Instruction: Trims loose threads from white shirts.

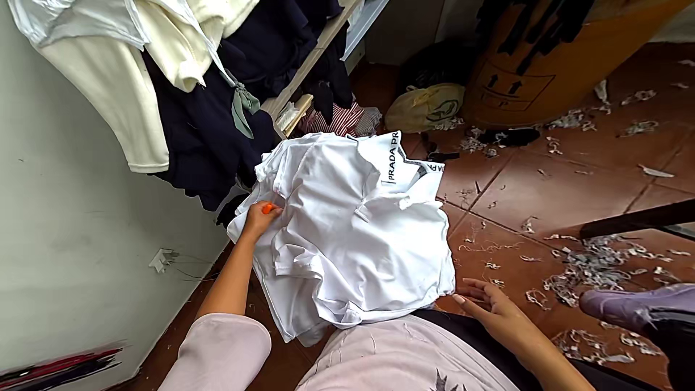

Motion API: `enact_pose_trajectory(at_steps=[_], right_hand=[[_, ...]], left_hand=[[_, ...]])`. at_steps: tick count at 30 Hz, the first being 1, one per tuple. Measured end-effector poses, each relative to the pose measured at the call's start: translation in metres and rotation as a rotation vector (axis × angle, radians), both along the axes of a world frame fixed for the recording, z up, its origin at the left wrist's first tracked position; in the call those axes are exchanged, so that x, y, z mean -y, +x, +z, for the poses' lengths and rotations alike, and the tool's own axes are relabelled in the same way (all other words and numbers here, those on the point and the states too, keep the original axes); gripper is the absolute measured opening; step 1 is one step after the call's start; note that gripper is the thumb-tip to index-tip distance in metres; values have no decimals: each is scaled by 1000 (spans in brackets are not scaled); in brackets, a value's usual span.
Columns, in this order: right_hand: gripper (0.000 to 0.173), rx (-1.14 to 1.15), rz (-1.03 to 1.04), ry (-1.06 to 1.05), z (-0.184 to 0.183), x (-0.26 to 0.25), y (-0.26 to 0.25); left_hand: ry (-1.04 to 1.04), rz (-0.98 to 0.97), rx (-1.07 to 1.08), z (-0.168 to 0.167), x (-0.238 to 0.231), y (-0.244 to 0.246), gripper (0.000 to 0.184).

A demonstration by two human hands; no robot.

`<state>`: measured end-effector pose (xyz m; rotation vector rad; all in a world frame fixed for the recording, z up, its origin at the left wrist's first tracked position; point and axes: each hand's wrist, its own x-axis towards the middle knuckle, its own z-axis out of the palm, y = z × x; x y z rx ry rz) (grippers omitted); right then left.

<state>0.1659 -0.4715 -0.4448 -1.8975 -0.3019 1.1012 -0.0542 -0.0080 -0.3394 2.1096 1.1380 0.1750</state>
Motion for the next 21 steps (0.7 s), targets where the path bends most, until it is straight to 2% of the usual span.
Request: enact_pose_trajectory(at_steps=[3, 5, 7, 9, 11, 12, 14, 15, 18, 19, 21], right_hand=[[47, 165, 54, -17, -2, 3, -2], [39, 355, 66, -27, 6, 3, -8], [34, 473, 59, -47, 19, 4, -16], [29, 580, 55, 16, 30, 0, -24], [25, 662, 93, 152, 43, -8, -35], [22, 680, 115, 239, 53, -16, -42], [21, 677, 196, 392, 73, -36, -57], [21, 642, 274, 435, 83, -46, -64], [26, 543, 599, 394, 103, -74, -84], [30, 575, 701, 362, 103, -82, -91], [22, 721, 845, 353, 97, -99, -100]], left_hand=[[4, 308, 48, 10, -20, -30, 31], [157, 590, 0, 30, -43, -80, 39], [349, 898, -162, 56, -56, -147, 44], [494, 1044, -445, 82, -58, -202, 48], [473, 942, -594, 95, -41, -214, 63], [443, 797, -565, 93, -29, -205, 61], [303, 504, -424, 74, 0, -166, 40], [189, 404, -352, 60, 15, -143, 41], [-218, 283, -235, 27, 61, -72, 42], [-286, 237, -261, 21, 73, -55, 38], [-312, 181, -333, 23, 88, -28, 32]])
